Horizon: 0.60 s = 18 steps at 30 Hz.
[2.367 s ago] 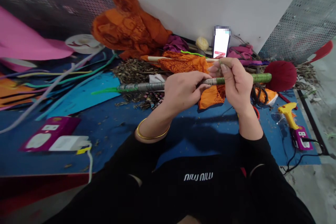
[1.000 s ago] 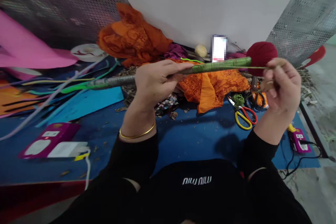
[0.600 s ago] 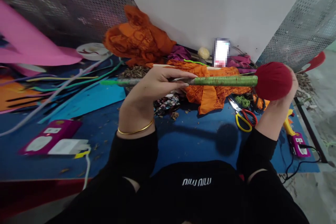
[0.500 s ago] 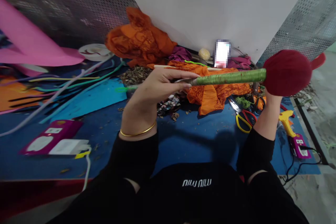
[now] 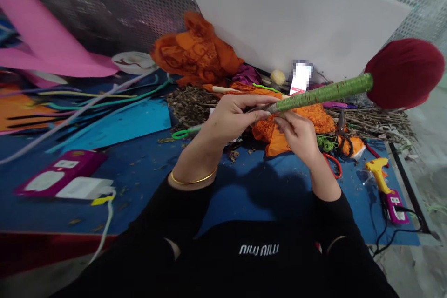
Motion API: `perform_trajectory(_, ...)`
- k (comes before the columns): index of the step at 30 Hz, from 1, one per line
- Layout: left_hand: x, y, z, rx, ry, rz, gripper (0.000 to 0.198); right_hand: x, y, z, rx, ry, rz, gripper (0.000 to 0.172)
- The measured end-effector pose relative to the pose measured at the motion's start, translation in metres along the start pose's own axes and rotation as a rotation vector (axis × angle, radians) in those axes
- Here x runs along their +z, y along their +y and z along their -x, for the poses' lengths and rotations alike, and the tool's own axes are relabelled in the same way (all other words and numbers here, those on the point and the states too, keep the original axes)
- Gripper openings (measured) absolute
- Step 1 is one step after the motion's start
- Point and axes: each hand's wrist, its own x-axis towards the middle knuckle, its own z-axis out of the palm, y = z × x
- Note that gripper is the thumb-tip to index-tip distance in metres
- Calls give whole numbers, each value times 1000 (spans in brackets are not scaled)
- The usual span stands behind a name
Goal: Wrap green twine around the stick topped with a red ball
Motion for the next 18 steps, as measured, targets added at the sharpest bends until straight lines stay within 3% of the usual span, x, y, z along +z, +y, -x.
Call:
perform_trajectory(4,-2,-5,-2,4,61,-8,37,-6,-13,5,-271,296,133,32)
perform_trajectory(6,-2,-7,-3,2,69,-10,36,-4,-14,5,-390,331,8,36)
perform_trajectory(8,1,-9,-4,13,47,13,35,2,-12,4,-445,278,-188,38)
perform_trajectory(10,6,-11,-3,22,14,30,35,10,-9,2,-438,228,-387,39)
perform_trajectory(12,11,-11,-2,2,19,-10,35,18,-8,2,-395,257,-536,43)
perform_trajectory(18,23,-7,1,-130,97,-240,28,25,-22,6,-97,540,-535,47)
